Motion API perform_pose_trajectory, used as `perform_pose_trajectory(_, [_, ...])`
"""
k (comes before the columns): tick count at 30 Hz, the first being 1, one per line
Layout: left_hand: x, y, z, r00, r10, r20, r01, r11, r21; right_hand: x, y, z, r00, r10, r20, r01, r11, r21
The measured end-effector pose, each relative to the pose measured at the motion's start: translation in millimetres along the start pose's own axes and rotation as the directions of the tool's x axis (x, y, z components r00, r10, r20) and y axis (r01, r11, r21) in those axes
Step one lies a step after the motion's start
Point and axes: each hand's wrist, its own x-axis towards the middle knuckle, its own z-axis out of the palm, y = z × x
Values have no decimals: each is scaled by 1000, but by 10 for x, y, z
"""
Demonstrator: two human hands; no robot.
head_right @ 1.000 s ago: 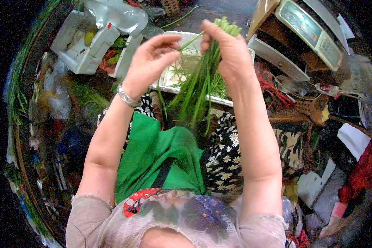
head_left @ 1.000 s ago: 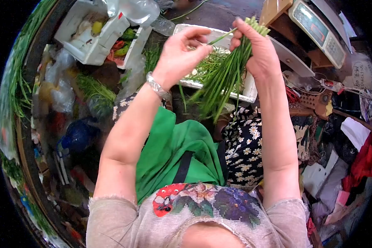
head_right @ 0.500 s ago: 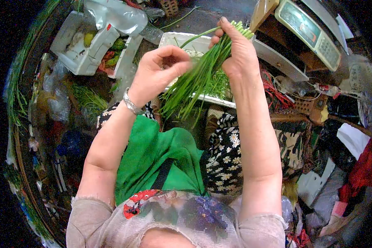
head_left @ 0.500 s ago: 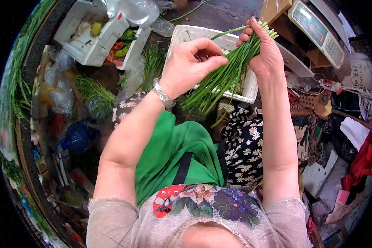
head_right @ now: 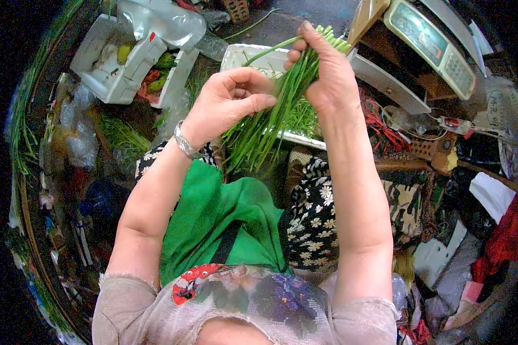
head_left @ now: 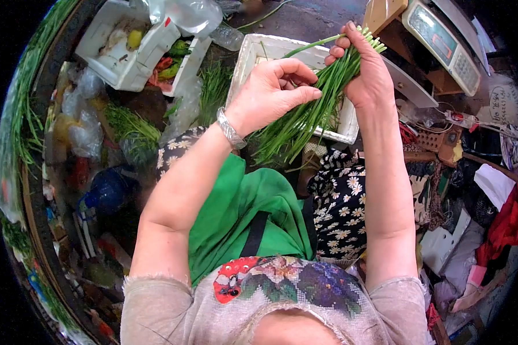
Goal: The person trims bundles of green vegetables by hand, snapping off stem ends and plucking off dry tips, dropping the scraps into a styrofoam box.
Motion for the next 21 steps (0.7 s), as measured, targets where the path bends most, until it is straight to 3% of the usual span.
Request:
perform_pose_trajectory(4, [3, -42, -2, 999, 36, -39, -32, 996, 84, 5, 7, -8, 1000, 11, 4, -11, 1000, 12])
perform_pose_trajectory(9, [-8, 20, -10, 997, -40, -60, 38, 999, -34, -3, 8, 9, 999, 15, 44, -16, 1000, 22])
perform_pose_trajectory(16, [-14, 7, -68, 998, 7, -68, -11, 999, -51, -8, 22, 16, 1000, -9, 24, 9, 1000, -2])
perform_pose_trajectory(21, [-26, 31, -104, 983, 115, -146, -98, 988, 122, -13, 40, 40, 1000, -24, -13, 24, 999, -39])
